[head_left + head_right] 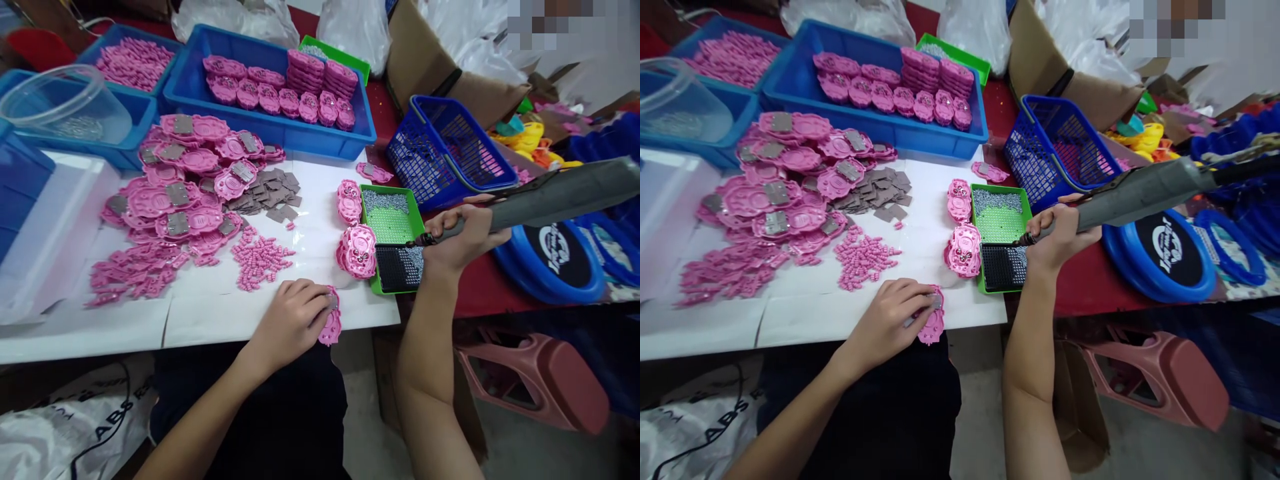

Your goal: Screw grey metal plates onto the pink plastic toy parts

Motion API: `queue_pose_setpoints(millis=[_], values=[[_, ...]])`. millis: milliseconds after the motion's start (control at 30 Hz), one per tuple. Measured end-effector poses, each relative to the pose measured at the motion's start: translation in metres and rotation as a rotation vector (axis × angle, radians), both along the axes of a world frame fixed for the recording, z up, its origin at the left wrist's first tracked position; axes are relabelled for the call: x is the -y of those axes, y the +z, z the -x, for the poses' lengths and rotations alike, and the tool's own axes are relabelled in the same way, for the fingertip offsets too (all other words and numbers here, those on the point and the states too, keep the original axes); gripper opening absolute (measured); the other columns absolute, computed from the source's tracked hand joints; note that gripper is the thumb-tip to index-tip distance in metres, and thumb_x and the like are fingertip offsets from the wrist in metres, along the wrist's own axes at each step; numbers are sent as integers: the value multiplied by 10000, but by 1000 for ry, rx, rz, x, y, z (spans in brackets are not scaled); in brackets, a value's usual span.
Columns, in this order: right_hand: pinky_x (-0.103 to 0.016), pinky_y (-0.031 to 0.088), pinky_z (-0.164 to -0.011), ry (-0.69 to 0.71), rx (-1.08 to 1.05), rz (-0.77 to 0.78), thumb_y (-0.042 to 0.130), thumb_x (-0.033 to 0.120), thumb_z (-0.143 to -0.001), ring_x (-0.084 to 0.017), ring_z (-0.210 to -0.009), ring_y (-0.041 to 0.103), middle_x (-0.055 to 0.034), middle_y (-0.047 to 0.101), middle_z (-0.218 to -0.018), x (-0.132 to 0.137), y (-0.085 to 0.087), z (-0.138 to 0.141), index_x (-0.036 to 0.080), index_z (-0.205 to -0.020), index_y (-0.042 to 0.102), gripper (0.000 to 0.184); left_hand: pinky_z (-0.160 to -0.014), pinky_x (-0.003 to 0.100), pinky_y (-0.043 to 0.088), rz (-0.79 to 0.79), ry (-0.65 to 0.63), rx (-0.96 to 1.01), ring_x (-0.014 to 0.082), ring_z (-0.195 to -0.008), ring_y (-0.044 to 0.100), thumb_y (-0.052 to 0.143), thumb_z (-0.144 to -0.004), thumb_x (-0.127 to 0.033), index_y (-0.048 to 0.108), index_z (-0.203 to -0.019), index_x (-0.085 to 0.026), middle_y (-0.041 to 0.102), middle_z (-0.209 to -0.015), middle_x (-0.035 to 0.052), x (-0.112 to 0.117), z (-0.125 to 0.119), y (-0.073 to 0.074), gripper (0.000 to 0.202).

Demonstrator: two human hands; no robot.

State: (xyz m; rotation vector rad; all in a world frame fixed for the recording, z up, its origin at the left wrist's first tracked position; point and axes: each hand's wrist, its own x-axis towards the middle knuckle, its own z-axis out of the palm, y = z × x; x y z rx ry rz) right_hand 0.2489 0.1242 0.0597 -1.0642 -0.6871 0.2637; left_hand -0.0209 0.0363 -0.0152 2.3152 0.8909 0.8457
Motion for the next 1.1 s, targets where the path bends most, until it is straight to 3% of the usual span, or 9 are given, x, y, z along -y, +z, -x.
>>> queue_pose_setpoints(millis=[333, 467, 567, 633, 767, 867, 933, 1100], values=[[-229, 267, -342, -47, -10, -9, 529, 205, -669, -91, -352, 298, 108, 370, -447, -1, -3, 7, 266, -768, 424, 157, -870, 396, 455, -8, 4, 2, 233, -1066, 644, 594, -1026, -170, 715, -1080, -198, 751, -1182, 57, 1, -3, -2, 136], [-231, 253, -342, -85, -16, -33, 531, 224, -621, -95, -334, 308, 112, 365, -417, 1, 6, 9, 268, -733, 428, 159, -879, 397, 468, 80, 5, 23, 228, -1065, 649, 606, -1039, -226, 700, -1111, -212, 761, -1143, 45, -1, -3, -1, 120], [-228, 203, -334, -92, -42, -52, 503, 284, -613, -91, -316, 269, 114, 336, -403, 17, 17, 18, 270, -722, 435, 129, -884, 405, 473, 142, 13, 7, 242, -1074, 647, 631, -1029, -251, 649, -1220, -204, 759, -1117, 48, -2, -3, 1, 198], [-231, 168, -324, -10, -39, -38, 481, 328, -620, -86, -301, 224, 110, 309, -401, 37, 22, 32, 265, -707, 464, 108, -887, 407, 472, 159, 14, -4, 252, -1088, 647, 652, -1013, -242, 619, -1259, -195, 752, -1116, 53, -3, -2, 2, 253], [-273, 355, -353, 354, 147, -71, 518, 198, -665, -108, -340, 352, 92, 473, -497, 80, 23, 78, 249, -862, 614, 225, -893, 403, 471, 183, 8, -12, 259, -1115, 646, 665, -997, -225, 595, -1273, -192, 741, -1130, 60, -4, -1, 2, 287], [-261, 385, -367, 602, 119, -38, 564, 158, -754, -98, -351, 372, 94, 503, -524, 92, 15, 109, 258, -938, 638, 222, -890, 405, 469, 195, 0, -21, 264, -1126, 640, 660, -994, -214, 583, -1281, -194, 737, -1166, 61, -4, -2, 2, 298], [-238, 363, -363, 651, 64, 10, 595, 175, -781, -87, -341, 339, 107, 468, -497, 89, 7, 120, 274, -917, 625, 171, -880, 404, 466, 195, 1, -24, 263, -1115, 640, 659, -987, -199, 584, -1271, -198, 738, -1167, 52, -5, -2, 3, 294], [-220, 307, -350, 570, -56, 121, 655, 219, -721, -81, -331, 296, 116, 407, -452, 75, -5, 123, 285, -840, 602, 146, -860, 396, 464, 193, 1, -58, 258, -1091, 638, 636, -996, -206, 588, -1259, -208, 733, -1124, 52, -6, -3, 3, 267]])
